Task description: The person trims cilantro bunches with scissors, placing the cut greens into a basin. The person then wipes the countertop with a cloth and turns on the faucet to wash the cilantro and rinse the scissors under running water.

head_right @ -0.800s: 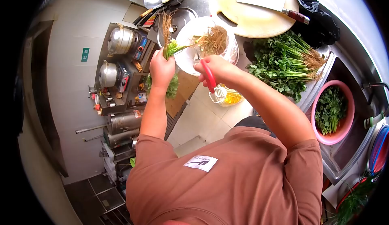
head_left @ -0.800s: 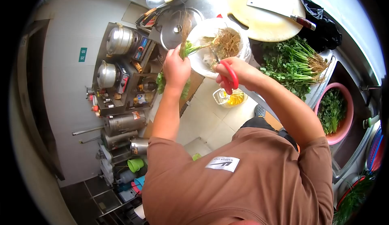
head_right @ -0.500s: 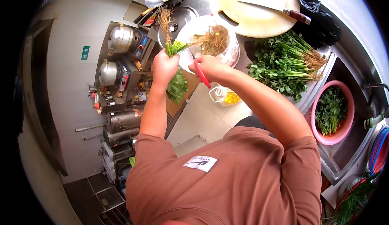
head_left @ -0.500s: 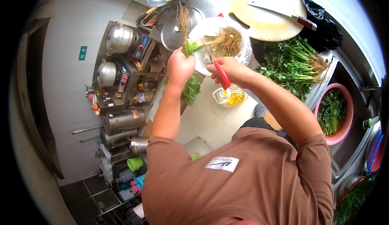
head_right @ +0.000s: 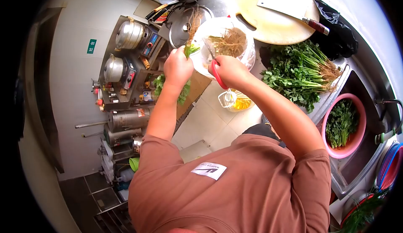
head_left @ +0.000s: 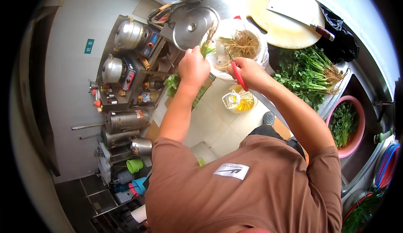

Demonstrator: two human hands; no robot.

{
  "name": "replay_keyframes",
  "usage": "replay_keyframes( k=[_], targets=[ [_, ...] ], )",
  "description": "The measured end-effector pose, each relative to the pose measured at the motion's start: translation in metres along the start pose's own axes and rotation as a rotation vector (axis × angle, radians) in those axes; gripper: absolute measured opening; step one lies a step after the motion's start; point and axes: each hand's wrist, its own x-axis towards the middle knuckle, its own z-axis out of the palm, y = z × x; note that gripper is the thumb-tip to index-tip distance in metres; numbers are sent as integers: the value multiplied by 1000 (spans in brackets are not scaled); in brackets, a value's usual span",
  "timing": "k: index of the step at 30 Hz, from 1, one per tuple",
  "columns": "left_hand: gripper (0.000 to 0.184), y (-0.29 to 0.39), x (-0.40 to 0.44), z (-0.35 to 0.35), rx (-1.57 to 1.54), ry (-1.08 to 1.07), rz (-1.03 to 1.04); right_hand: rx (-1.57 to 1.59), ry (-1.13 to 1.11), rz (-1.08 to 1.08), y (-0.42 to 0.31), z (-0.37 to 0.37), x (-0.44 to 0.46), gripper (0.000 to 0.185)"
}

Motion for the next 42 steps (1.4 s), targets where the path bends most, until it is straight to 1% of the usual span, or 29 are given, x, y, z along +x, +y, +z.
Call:
replay_keyframes(
  k=[1, 3, 4, 6, 8, 11, 13, 14, 16, 17, 19, 20, 21, 23, 24, 26, 27, 28, 29, 30, 32, 33, 34, 35, 37, 39, 40, 41, 42],
  targets=[
    [20, 1, -1, 0, -1, 4, -4, -4, -2, -3, -1, 2, -1, 39],
    [22, 4, -2, 1, 112, 46, 61, -186, 20, -47, -3, 5, -4, 37],
    [22, 6, -2, 1, 111, 48, 61, -242, 9, -37, -6, 5, -4, 38],
    [23, 12, -2, 3, 198, 60, 121, -257, 7, -24, -15, 5, -2, 38],
    [22, 19, -2, 5, 209, 57, 144, -269, 3, -7, -18, 5, 1, 39],
    [22, 27, -3, 4, 235, 39, 180, -258, 12, -36, -16, 7, 9, 40],
    [22, 29, -4, 5, 247, 55, 204, -222, 61, -20, -14, 8, 12, 42],
    [22, 28, -3, 7, 246, 56, 204, -223, 63, -20, -11, 8, 13, 42],
    [31, 24, -1, 10, 263, 15, 164, -208, 109, -81, -8, 7, 12, 40],
    [31, 22, 0, 10, 262, 14, 163, -208, 108, -80, -7, 4, 12, 40],
    [30, 20, 0, 6, 230, -59, 93, 115, -114, 133, -9, -6, 9, 34],
    [30, 17, 1, 6, 229, -61, 92, 195, -131, 105, 1, -6, 12, 31],
    [30, 12, 2, 6, 202, -76, 53, 195, -132, 106, 0, -9, 9, 31],
    [29, 2, 2, 0, 177, -93, 15, 471, -262, 218, -1, -15, -3, 34],
    [28, -3, 1, -6, 45, -47, -12, 507, -295, 208, 4, -17, -8, 37],
    [28, -21, 2, -10, -251, 20, -90, 568, -294, 178, 8, -20, -29, 40],
    [24, -12, -1, -28, -504, -1, -153, 629, -292, 147, 10, -23, -43, 44],
    [22, -10, -5, -34, -747, 0, -192, 600, -275, 124, 15, -27, -57, 46],
    [20, -7, -8, -39, -993, -1, -233, 669, -293, 158, 19, -33, -74, 42],
    [27, 3, -12, -52, -1122, -64, -213, 707, -286, 164, 34, -34, -87, 40],
    [29, 34, -24, -71, -1246, -143, -159, 785, -209, 187, 52, -42, -124, 41],
    [30, 57, -33, -77, -1265, -180, -91, 821, -169, 196, 64, -49, -147, 40],
    [34, 87, -42, -85, -1215, -206, -77, 817, -100, 215, 75, -56, -170, 41],
    [37, 106, -51, -77, -1204, -275, -50, 814, -24, 240, 87, -63, -196, 42],
    [42, 167, -72, -58, -1291, -379, 192, 834, 178, 311, 116, -76, -249, 43],
    [50, 223, -86, -25, -1197, -372, 700, 839, 405, 377, 146, -83, -308, 39],
    [52, 254, -91, -19, -1070, -416, 885, 883, 507, 373, 170, -80, -335, 38],
    [58, 292, -101, -16, -905, -386, 1009, 921, 603, 362, 192, -80, -361, 37],
    [60, 329, -117, -14, -830, -337, 1137, 932, 709, 354, 200, -78, -389, 36]
  ],
)
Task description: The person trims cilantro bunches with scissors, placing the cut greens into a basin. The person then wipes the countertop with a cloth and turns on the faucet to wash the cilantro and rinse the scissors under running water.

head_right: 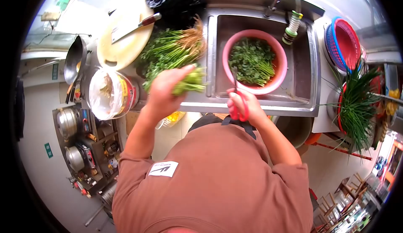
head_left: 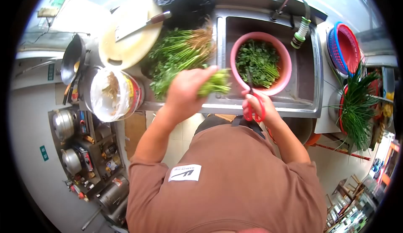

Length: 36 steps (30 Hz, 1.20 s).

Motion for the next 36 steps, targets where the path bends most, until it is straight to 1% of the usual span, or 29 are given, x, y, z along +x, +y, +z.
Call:
replay_keyframes(
  k=[1, 2, 3, 5, 6, 7, 8, 9, 11, 13, 14, 15, 16, 17, 18, 19, 20, 21, 23, 27, 29, 30, 31, 33, 34, 35, 36],
  targets=[
    [57, 5, 25, 33, -42, -22, 101, 37, 81, -50, 6, -21, -13, 36],
    [54, 6, 49, 66, 52, -9, 226, 70, 158, -70, 12, -40, -22, 35],
    [50, 14, 70, 98, 81, 18, 320, 101, 236, -73, 19, -58, -38, 35],
    [42, 20, 105, 155, 97, 30, 421, 125, 313, -114, 31, -83, -59, 34],
    [45, 22, 114, 185, 137, 7, 403, 178, 356, -175, 41, -93, -70, 34],
    [54, 18, 118, 216, 233, -100, 357, 253, 410, -174, 45, -98, -79, 33],
    [70, 8, 117, 252, 263, -228, 302, 264, 431, -176, 52, -106, -85, 32],
    [85, 13, 114, 260, 350, -377, 256, 238, 461, -171, 56, -111, -91, 31],
    [74, 12, 101, 271, 196, -361, 249, 244, 473, -153, 65, -121, -94, 30],
    [54, 8, 93, 250, -76, -244, 218, 268, 456, -128, 67, -128, -93, 30],
    [34, 0, 88, 234, -36, -125, 176, 261, 439, -126, 67, -130, -89, 30],
    [22, -21, 80, 221, 9, 20, 154, 256, 418, -124, 66, -130, -84, 31],
    [13, -39, 71, 197, 154, 85, 57, 237, 395, -133, 65, -131, -78, 32],
    [9, -61, 60, 172, 268, 127, -17, 215, 373, -143, 63, -131, -71, 32],
    [7, -79, 47, 148, 374, 187, -122, 221, 362, -144, 61, -129, -64, 32],
    [8, -103, 31, 128, 457, 200, -173, 238, 313, -146, 58, -127, -55, 33],
    [13, -110, 18, 111, 581, 151, -285, 254, 268, -146, 55, -123, -48, 33],
    [20, -121, 4, 100, 627, 86, -364, 254, 264, -143, 50, -117, -42, 33],
    [24, -139, -16, 94, 669, -49, -418, 165, 217, -117, 38, -101, -29, 32],
    [23, -158, -34, 99, 656, -52, -397, 110, 185, -122, 36, -69, -9, 32],
    [19, -157, -34, 94, 464, 280, -358, 143, 162, -113, 35, -53, -7, 34],
    [16, -160, -35, 92, 380, 331, -308, 134, 168, -108, 39, -47, -4, 35],
    [16, -161, -37, 91, 367, 331, -310, 126, 172, -105, 41, -40, -2, 36],
    [18, -163, -37, 89, 291, 90, -465, 102, 204, -76, 42, -25, -4, 36],
    [19, -165, -37, 90, 345, 61, -324, 98, 208, -73, 45, -18, -3, 36],
    [19, -165, -34, 93, 330, 60, -316, 93, 217, -70, 47, -11, -4, 36],
    [19, -165, -30, 99, 337, 104, -236, 110, 230, -75, 51, -3, -3, 35]
  ],
)
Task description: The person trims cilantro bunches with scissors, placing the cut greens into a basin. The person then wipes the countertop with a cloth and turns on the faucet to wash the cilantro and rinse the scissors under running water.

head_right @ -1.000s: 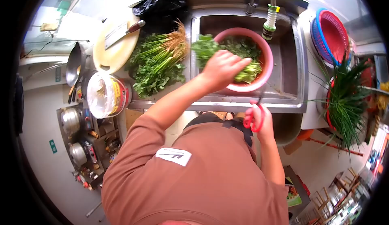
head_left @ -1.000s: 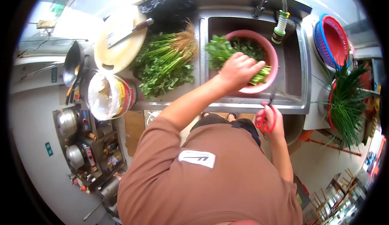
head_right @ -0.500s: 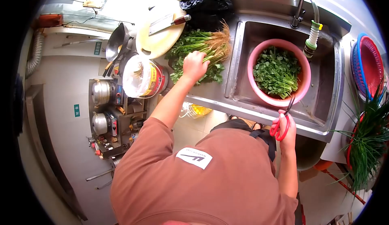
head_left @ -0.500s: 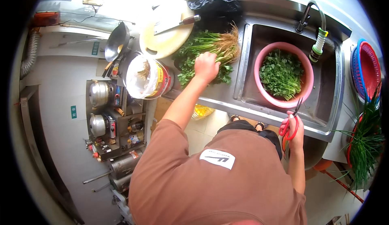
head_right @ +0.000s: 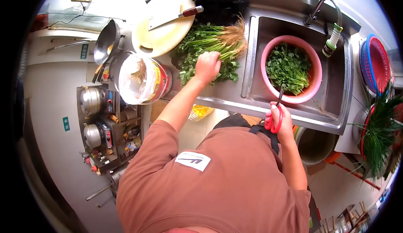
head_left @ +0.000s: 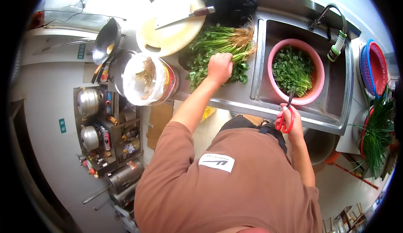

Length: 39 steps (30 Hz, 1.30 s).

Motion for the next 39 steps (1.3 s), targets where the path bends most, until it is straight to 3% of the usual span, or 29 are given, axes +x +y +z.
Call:
replay_keyframes(
  k=[3, 5, 9, 10, 15, 20, 27, 30, 33, 35, 39],
  targets=[
    [18, 9, 12, 23, -45, 110, 107, 1, 43, -18, 5, 23, -10, 34],
    [19, 5, 11, 41, 146, 15, 86, 1, 74, -37, 10, 39, -16, 33],
    [9, 1, 11, 46, 189, 48, -6, 20, 122, -68, 25, 56, -29, 33],
    [13, -2, 12, 44, 107, -27, -70, 37, 154, -76, 30, 59, -32, 33],
    [25, -17, 6, 13, -254, 26, -278, 47, 162, -73, 37, 67, -44, 33],
    [29, -23, 4, -15, -566, -148, -534, -20, 118, 16, 31, 78, -26, 32],
    [36, -35, -2, -1, -573, -69, -373, -40, -45, 73, 21, 98, 18, 33],
    [26, -36, 3, -35, -877, -412, -547, -66, -95, 57, 14, 94, 26, 33],
    [23, -40, 1, -60, -1096, -303, -561, -114, -119, 69, 14, 87, 37, 32],
    [21, -38, 2, -87, -1081, -245, -553, -149, -147, 65, 16, 82, 47, 32],
    [33, -34, -5, -137, -1262, -159, -661, -177, -231, 52, 14, 83, 65, 34]
  ],
)
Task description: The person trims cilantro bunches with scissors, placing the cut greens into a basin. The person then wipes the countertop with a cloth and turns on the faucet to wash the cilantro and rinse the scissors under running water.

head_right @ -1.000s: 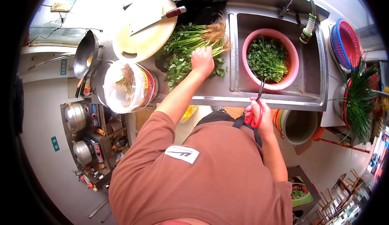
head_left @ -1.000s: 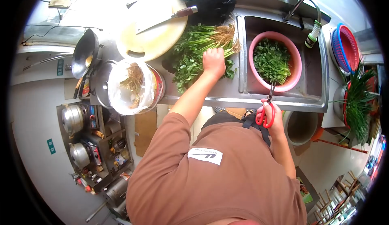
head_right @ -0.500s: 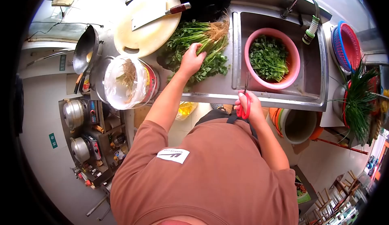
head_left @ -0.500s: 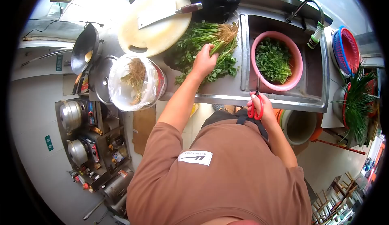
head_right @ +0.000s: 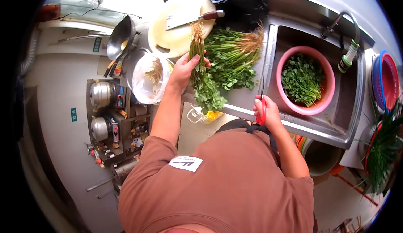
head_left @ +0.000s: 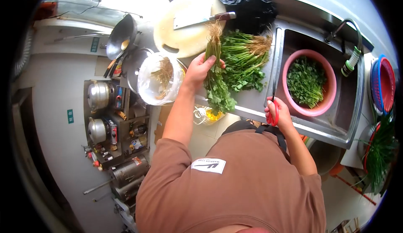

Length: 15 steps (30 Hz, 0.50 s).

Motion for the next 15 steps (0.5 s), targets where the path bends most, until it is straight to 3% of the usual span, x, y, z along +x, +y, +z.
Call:
replay_keyframes(
  k=[4, 7, 10, 15],
  targets=[
    [30, 28, -35, -11, -211, 144, 17, -141, -83, -40, -29, 18, 16, 37],
    [28, 48, -67, -25, -283, 182, 0, -558, -270, -354, -64, 48, 33, 43],
    [29, 66, -105, -37, -273, 242, 21, -790, -499, -485, -119, 103, 37, 47],
    [34, 67, -159, -70, -66, 414, -7, -761, -859, -521, -161, 207, 46, 41]
  ],
)
